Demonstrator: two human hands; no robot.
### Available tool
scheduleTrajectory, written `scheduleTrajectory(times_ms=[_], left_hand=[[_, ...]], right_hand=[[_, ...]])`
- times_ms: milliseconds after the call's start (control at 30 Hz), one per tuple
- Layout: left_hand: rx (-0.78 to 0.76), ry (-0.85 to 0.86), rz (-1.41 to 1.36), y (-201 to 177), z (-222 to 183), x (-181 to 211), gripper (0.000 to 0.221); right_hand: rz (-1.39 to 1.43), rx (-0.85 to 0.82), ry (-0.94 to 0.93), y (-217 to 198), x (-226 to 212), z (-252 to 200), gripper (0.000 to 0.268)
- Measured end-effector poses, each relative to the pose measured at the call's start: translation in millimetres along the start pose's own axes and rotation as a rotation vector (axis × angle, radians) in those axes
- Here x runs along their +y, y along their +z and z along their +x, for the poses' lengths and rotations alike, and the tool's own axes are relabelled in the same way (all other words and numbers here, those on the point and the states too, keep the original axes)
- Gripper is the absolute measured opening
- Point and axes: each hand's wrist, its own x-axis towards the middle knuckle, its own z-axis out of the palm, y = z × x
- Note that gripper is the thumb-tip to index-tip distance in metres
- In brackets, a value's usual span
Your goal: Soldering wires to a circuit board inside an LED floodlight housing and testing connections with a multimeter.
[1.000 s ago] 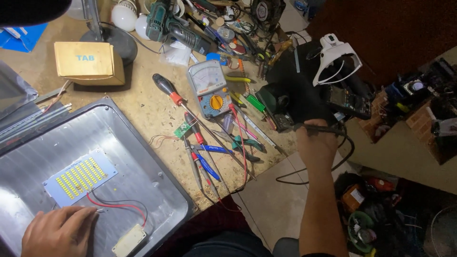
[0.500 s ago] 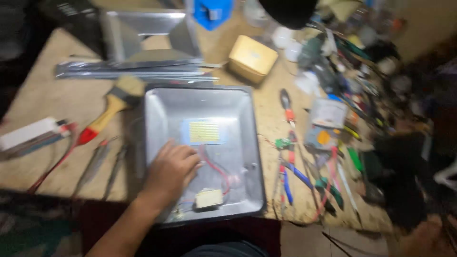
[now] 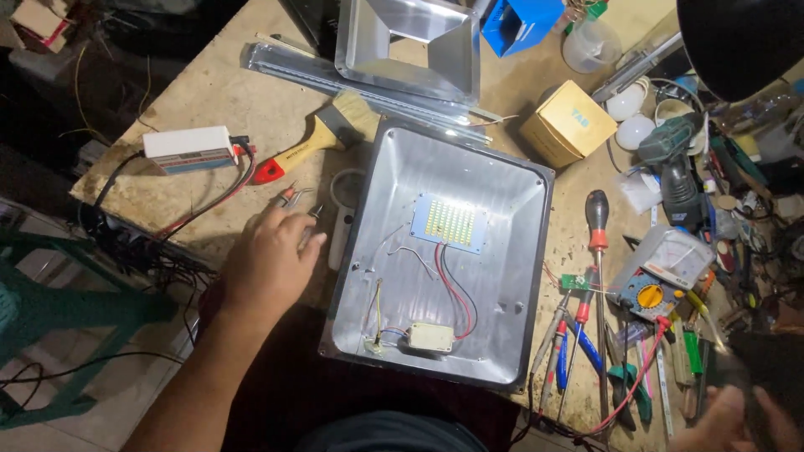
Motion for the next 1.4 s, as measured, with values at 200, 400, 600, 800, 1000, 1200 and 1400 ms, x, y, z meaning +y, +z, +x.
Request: scheduleTrajectory(times_ms=[200,400,600,800,1000,1200,1400], left_hand=[[-0.203,-0.079,-0.017,15,8,27,0.024],[-0.211,-0.033,-0.044,23,20,23,0.032],[-0.244,-0.04,-0.064,22,22,25,0.038],[-0.456,-0.061,-0.019,8,30,28,0.054],[-0.34,0.106,-0.012,15,29,15,0.039],[-0.515,0.078,0.205,0,37,23,0.052],[-0.509,-0.016,0.208,-1,39,28,0.05]], right_hand=[[0.104,-0.099,0.013,39,-103,16,0.023],[0.328,-0.184,0.088,62,-125,16,0.024],[0.487,-0.283,0.187,74,-135,22,0.023],[0.443,-0.303,0.222,80,-135,18,0.026],[0.574,-0.319,0.272,86,-136,15,0.025],[0.501,-0.318,0.218,84,-137,16,0.027],[0.638,-0.336,0.241,82,-142,19,0.027]])
